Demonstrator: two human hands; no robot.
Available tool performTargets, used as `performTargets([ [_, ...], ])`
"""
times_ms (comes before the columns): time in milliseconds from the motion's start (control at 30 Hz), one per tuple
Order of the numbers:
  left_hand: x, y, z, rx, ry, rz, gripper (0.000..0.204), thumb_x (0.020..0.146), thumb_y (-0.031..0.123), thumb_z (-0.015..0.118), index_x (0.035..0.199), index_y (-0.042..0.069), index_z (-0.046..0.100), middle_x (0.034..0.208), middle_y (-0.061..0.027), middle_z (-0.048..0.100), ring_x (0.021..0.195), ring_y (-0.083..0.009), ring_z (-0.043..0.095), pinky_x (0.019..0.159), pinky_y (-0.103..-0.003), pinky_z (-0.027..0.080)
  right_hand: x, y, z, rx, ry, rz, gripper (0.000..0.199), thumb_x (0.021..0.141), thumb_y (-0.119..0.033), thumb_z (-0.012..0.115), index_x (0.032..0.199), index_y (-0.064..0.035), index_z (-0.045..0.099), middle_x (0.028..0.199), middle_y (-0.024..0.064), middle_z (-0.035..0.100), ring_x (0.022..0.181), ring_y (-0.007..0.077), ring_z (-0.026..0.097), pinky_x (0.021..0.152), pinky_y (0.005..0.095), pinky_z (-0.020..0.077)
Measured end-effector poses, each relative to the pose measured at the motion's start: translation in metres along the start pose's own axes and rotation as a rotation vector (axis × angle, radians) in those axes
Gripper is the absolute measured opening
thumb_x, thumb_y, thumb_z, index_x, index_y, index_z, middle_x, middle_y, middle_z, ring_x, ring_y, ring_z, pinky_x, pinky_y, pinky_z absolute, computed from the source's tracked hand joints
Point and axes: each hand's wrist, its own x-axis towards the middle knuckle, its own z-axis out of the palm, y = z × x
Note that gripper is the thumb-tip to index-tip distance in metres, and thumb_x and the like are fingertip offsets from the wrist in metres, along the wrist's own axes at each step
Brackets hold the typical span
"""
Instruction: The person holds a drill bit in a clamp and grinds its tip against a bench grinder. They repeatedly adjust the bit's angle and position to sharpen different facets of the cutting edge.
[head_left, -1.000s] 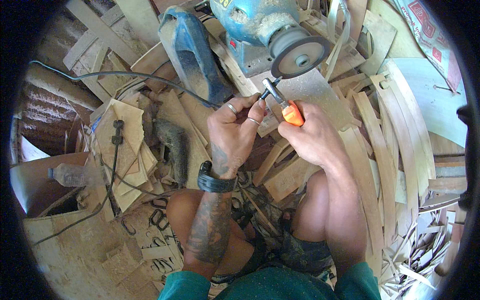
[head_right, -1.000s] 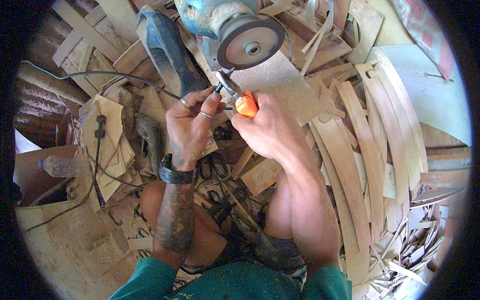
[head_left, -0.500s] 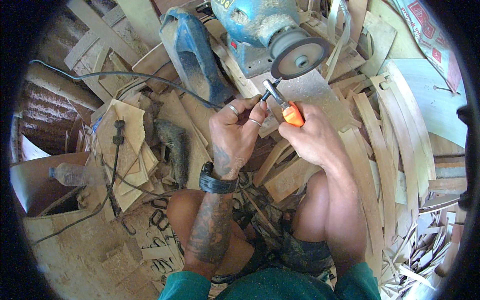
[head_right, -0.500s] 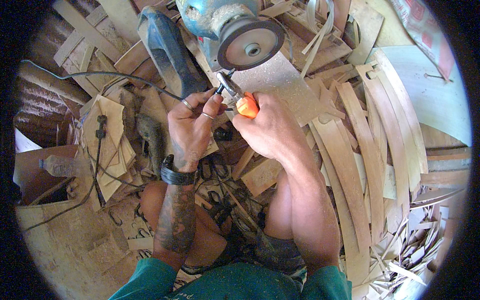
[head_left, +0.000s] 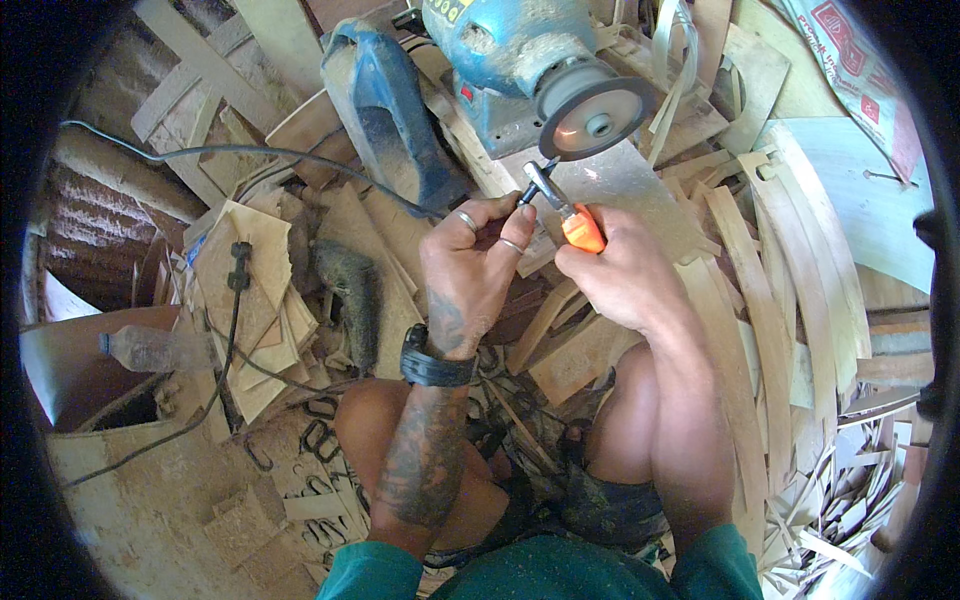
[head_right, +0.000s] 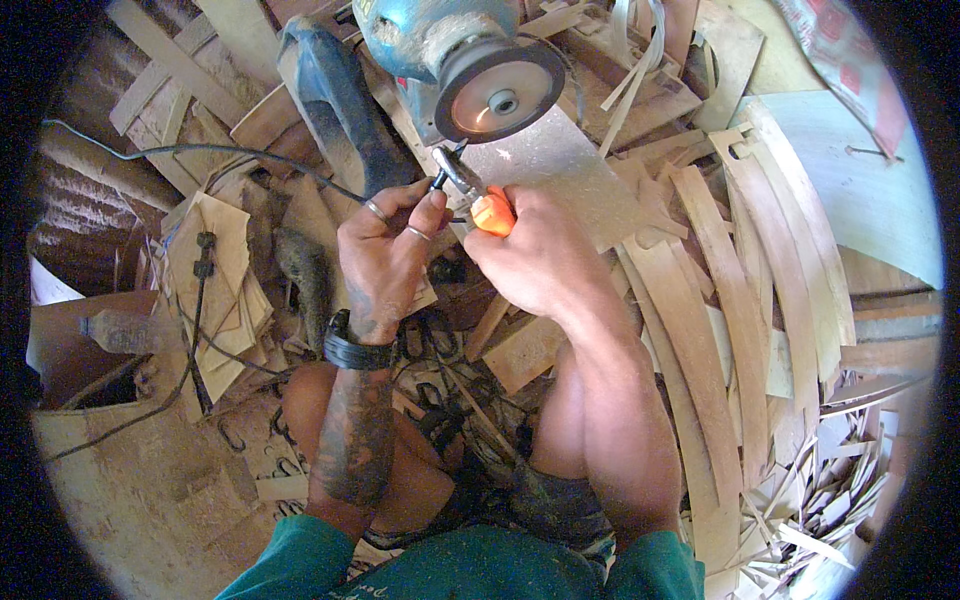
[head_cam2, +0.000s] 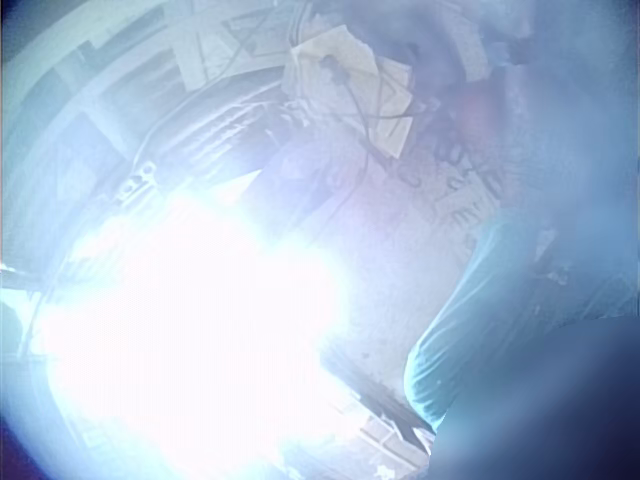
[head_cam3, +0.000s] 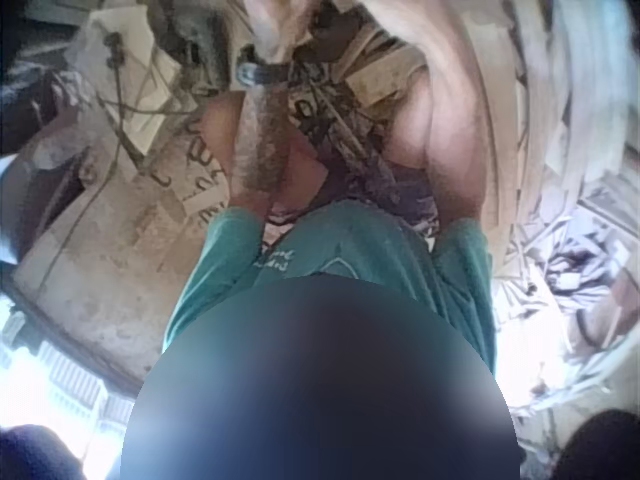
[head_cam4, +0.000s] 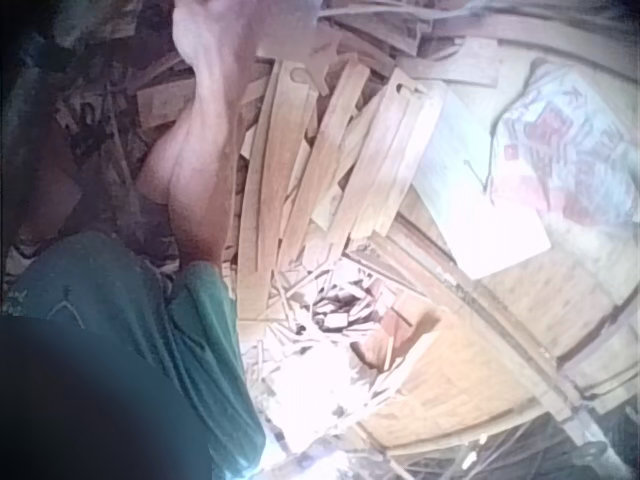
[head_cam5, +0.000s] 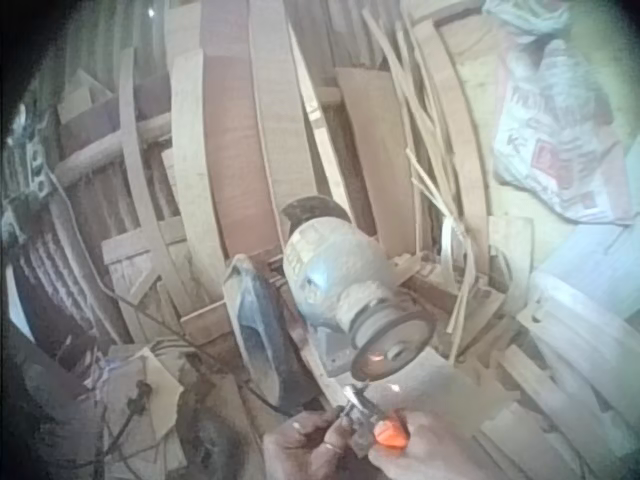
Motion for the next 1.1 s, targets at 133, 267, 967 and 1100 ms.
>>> performTargets([
  [133, -0.003, 0.003, 0.004, -0.020, 0.013, 0.079, 0.025, 0.090, 0.019, 0.075, 0.102, -0.002, 0.073, 0.079, -0.0077, 0.070, 0.071, -0.0115, 0.063, 0.066, -0.027, 0.051, -0.011, 0.004, 0.005, 0.000, 0.077, -0.015, 0.023, 0.079, -0.016, 0.062, 0.090, 0.0027, 0.057, 0.073, 0.0163, 0.060, 0.070, 0.0281, 0.059, 0.069, 0.0415, 0.0475],
  [267, -0.007, 0.004, 0.008, 0.054, 0.007, 0.153, 0.023, 0.092, 0.018, 0.073, 0.102, -0.003, 0.071, 0.080, -0.0106, 0.069, 0.071, -0.0150, 0.066, 0.067, -0.028, 0.052, -0.017, 0.013, 0.003, -0.072, 0.097, -0.045, 0.026, 0.079, -0.017, 0.062, 0.095, 0.0038, 0.058, 0.079, 0.0208, 0.063, 0.076, 0.0351, 0.063, 0.074, 0.0436, 0.0487],
  [967, 0.003, 0.009, 0.003, 0.065, -0.107, 0.048, 0.026, 0.100, 0.019, 0.062, 0.105, -0.007, 0.068, 0.080, -0.0129, 0.071, 0.074, -0.0164, 0.071, 0.066, -0.030, 0.054, 0.000, 0.003, -0.009, -0.104, 0.042, -0.120, 0.027, 0.080, -0.023, 0.065, 0.088, 0.0033, 0.066, 0.079, 0.0267, 0.066, 0.080, 0.0435, 0.067, 0.073, 0.0474, 0.0519],
  [1100, 0.003, 0.010, 0.001, 0.098, -0.075, 0.064, 0.026, 0.099, 0.019, 0.063, 0.103, -0.006, 0.069, 0.080, -0.0135, 0.071, 0.073, -0.0170, 0.071, 0.065, -0.031, 0.053, 0.004, 0.006, -0.003, -0.055, 0.051, -0.102, 0.025, 0.079, -0.021, 0.064, 0.086, 0.0034, 0.063, 0.074, 0.0220, 0.062, 0.073, 0.0355, 0.062, 0.069, 0.0443, 0.0493],
])
